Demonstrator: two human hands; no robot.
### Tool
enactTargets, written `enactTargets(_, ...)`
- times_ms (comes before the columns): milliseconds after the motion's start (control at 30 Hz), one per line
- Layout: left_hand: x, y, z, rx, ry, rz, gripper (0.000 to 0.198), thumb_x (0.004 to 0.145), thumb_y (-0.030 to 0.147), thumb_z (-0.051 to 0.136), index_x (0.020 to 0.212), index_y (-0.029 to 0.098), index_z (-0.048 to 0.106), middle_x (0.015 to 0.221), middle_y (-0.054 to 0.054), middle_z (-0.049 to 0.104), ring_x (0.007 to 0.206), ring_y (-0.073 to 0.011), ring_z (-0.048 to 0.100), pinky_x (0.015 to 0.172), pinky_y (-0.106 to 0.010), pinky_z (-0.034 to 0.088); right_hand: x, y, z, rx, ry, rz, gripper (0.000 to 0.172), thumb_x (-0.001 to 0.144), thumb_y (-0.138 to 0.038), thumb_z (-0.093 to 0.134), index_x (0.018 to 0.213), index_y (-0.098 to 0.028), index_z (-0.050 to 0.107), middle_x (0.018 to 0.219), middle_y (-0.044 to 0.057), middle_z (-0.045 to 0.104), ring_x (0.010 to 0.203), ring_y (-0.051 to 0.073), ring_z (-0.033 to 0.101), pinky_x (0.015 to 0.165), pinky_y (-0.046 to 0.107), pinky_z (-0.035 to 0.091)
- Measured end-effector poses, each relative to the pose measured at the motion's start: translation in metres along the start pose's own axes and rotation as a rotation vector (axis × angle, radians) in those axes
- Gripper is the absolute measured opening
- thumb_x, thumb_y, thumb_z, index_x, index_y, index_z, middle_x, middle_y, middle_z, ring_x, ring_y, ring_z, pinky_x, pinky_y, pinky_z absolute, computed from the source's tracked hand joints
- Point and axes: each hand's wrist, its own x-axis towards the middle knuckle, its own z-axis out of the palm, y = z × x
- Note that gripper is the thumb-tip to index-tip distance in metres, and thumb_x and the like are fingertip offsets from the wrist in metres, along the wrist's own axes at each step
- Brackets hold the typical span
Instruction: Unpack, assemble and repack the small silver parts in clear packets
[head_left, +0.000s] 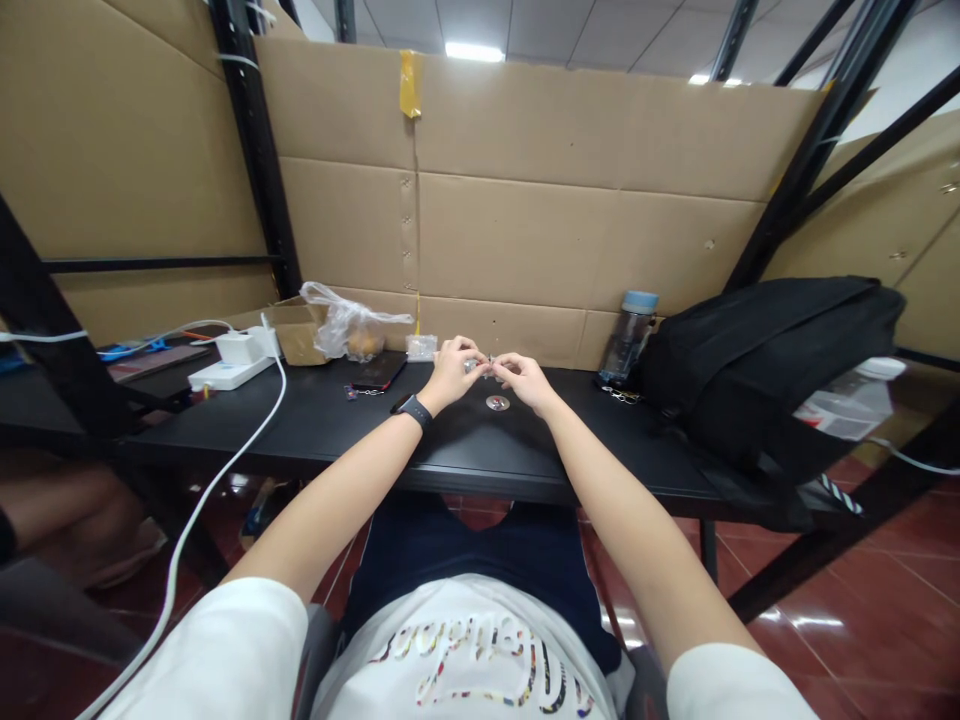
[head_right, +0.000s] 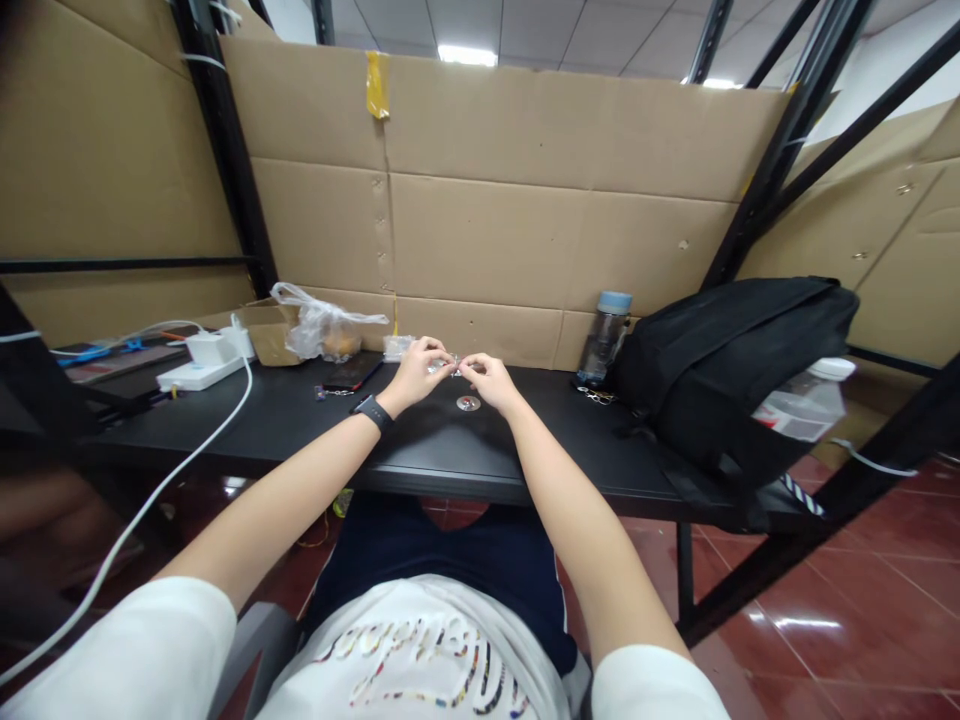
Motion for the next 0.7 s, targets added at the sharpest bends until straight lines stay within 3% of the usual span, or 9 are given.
enactTargets(100,0.003,-0.007,0.003,-0.106,0.055,-0.077,0.016,0.092,0.029,0.060,0.094,0.023,0.075,0.107,-0.007,0.063,0.108,-0.0238,0.056,0.101,-0.040,0.043,0.001,0.003,-0.001,-0.059,-0.018,-0.016,0.029,0.079,-0.047,0.070,0.085,-0.019,0.069,0.105,0.008,0.070,0.086,0.019,0.065,0.064,0.026,0.054)
enactTargets(200,0.006,-0.014,0.006,-0.231,0.085,-0.161,0.025,0.093,0.020,0.050,0.097,0.020,0.074,0.104,-0.007,0.067,0.107,-0.0215,0.060,0.100,-0.037,0.046,0.002,0.004,-0.003,-0.212,-0.042,-0.061,0.022,0.079,-0.040,0.068,0.075,-0.018,0.070,0.099,0.007,0.067,0.083,0.018,0.064,0.074,0.030,0.054)
enactTargets(300,0.005,-0.017,0.004,-0.252,-0.087,-0.086,0.019,0.089,0.028,0.059,0.094,0.023,0.077,0.103,-0.005,0.071,0.107,-0.0220,0.063,0.101,-0.035,0.047,0.002,0.003,-0.003,-0.268,-0.057,-0.090,0.020,0.079,-0.037,0.068,0.072,-0.018,0.071,0.093,0.006,0.065,0.083,0.018,0.063,0.081,0.033,0.054)
enactTargets(433,0.002,-0.016,0.000,-0.184,-0.292,0.042,0.018,0.083,0.040,0.071,0.090,0.027,0.081,0.098,-0.004,0.074,0.101,-0.0226,0.066,0.097,-0.034,0.048,0.002,0.001,-0.002,-0.185,-0.055,-0.071,0.022,0.079,-0.040,0.067,0.077,-0.018,0.071,0.105,0.007,0.067,0.086,0.019,0.065,0.075,0.031,0.054)
enactTargets(600,0.000,-0.020,-0.005,-0.079,-0.269,-0.020,0.016,0.077,0.038,0.076,0.085,0.026,0.082,0.095,-0.005,0.073,0.093,-0.0225,0.066,0.089,-0.034,0.049,0.000,0.007,-0.008,-0.344,-0.115,-0.024,0.019,0.077,-0.034,0.071,0.088,-0.018,0.070,0.083,0.002,0.069,0.070,0.015,0.062,0.067,0.027,0.050)
enactTargets(700,-0.001,-0.024,-0.005,-0.056,-0.277,-0.074,0.012,0.075,0.036,0.076,0.078,0.025,0.079,0.086,-0.004,0.074,0.086,-0.0217,0.066,0.086,-0.033,0.048,-0.002,0.011,-0.014,-0.488,-0.219,0.011,0.035,0.065,-0.029,0.083,0.097,-0.020,0.072,0.078,-0.001,0.069,0.062,0.012,0.058,0.062,0.025,0.046)
